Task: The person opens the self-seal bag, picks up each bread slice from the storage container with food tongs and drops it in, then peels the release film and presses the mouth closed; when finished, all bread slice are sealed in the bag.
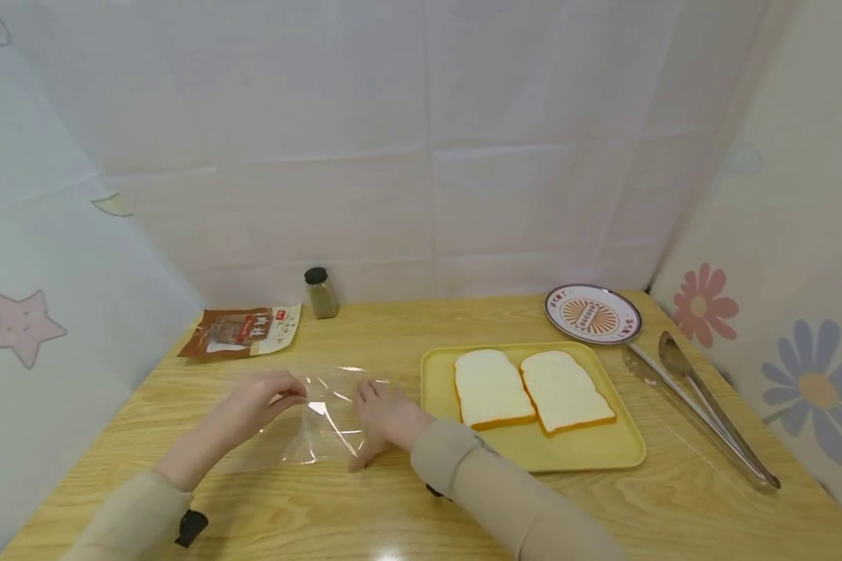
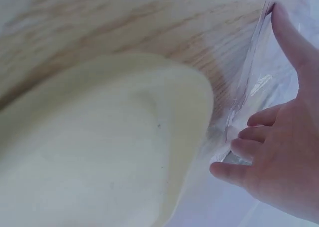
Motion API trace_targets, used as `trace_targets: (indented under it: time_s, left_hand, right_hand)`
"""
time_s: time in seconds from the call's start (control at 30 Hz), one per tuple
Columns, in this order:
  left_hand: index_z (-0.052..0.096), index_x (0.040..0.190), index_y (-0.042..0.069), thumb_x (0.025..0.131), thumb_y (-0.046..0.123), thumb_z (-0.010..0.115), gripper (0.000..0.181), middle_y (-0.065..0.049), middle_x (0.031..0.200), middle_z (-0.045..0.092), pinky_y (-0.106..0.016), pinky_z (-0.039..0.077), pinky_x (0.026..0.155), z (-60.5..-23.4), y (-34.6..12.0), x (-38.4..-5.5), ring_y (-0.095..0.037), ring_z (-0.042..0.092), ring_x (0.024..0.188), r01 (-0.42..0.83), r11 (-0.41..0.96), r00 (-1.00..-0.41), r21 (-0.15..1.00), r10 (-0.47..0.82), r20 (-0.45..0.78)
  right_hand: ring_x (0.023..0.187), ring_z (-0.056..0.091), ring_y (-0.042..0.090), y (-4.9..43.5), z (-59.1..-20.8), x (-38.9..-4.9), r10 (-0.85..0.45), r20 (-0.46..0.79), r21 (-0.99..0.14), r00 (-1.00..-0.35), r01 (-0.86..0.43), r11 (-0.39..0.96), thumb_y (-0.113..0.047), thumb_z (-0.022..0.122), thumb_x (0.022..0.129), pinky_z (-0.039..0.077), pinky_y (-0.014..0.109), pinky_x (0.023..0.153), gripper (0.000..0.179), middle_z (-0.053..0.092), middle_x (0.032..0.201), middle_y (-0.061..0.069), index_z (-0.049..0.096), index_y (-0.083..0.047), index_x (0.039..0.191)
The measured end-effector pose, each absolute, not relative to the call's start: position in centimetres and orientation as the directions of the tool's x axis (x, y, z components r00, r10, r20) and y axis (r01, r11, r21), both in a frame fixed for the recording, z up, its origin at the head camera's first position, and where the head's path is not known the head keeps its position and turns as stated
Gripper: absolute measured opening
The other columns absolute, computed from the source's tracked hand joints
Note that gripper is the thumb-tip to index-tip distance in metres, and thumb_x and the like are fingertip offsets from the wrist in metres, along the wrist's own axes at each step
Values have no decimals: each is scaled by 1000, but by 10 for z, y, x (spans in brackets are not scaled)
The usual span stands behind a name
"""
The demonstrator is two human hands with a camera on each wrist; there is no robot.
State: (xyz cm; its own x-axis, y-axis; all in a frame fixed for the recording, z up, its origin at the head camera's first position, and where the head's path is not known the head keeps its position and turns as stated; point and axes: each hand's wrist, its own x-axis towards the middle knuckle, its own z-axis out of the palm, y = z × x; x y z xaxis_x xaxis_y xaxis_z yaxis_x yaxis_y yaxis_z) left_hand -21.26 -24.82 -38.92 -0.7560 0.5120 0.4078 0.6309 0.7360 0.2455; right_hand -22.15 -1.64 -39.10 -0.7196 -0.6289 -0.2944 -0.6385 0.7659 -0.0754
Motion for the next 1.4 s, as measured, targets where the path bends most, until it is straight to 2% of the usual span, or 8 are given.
trace_targets:
  time_s: [0.17,0.4,0.67,0.8,0.93,1.07,1.23,1.4]
  left_hand:
    - [66,79,14,79,7,73,10,7,76,65,-18,52,59,-392,-246,-213,-2,59,68,659,718,-713,222,504,487]
    - [65,79,13,73,3,76,16,7,77,64,-12,47,61,-394,-246,-216,-1,56,68,728,666,-590,162,490,641]
    - [67,80,11,80,7,71,6,5,77,65,-10,46,64,-397,-248,-218,-4,58,68,769,620,-539,156,499,679]
    - [68,78,11,81,10,70,4,5,76,66,-12,48,61,-398,-250,-215,-4,58,67,748,644,-579,161,514,633]
    - [67,78,13,78,6,73,9,5,75,67,-17,51,60,-398,-250,-211,-4,60,68,690,702,-661,174,515,546]
    - [68,81,13,81,6,70,7,2,79,69,-22,54,64,-398,-248,-209,-8,64,72,639,741,-728,206,495,474]
    - [70,83,12,82,5,70,7,0,82,71,-24,56,67,-398,-245,-209,-10,66,75,595,768,-771,236,464,435]
    - [73,84,13,79,6,74,8,3,83,72,-26,57,67,-396,-244,-210,-10,68,75,548,802,-794,236,411,448]
  right_hand:
    - [148,8,23,-18,-392,-227,-588,-396,-155,-705,-580,800,-68,71,67,18,49,119,121,7,160,7,9,-9,152]
    - [148,9,19,-18,-393,-229,-581,-424,-126,-694,-590,797,-67,72,65,19,49,118,120,9,160,2,11,-14,153]
    - [148,8,19,-17,-391,-229,-583,-427,-116,-691,-598,793,-67,72,65,18,54,117,118,7,160,-1,12,-17,153]
    - [148,6,20,-12,-389,-230,-604,-428,-138,-673,-612,779,-65,74,65,16,54,118,119,4,160,1,10,-15,153]
    - [147,9,21,-6,-386,-233,-621,-416,-156,-665,-620,769,-63,74,66,16,52,119,116,8,160,5,13,-14,152]
    - [147,10,21,2,-384,-236,-639,-393,-222,-661,-607,763,-58,75,69,14,52,119,111,11,159,7,17,-13,152]
    - [147,10,23,19,-375,-236,-695,-312,-361,-648,-595,718,-48,73,78,12,54,119,100,12,159,9,16,-10,152]
    - [147,13,25,51,-359,-234,-735,-187,-449,-652,-608,654,-47,63,87,16,52,119,88,14,158,9,17,-10,151]
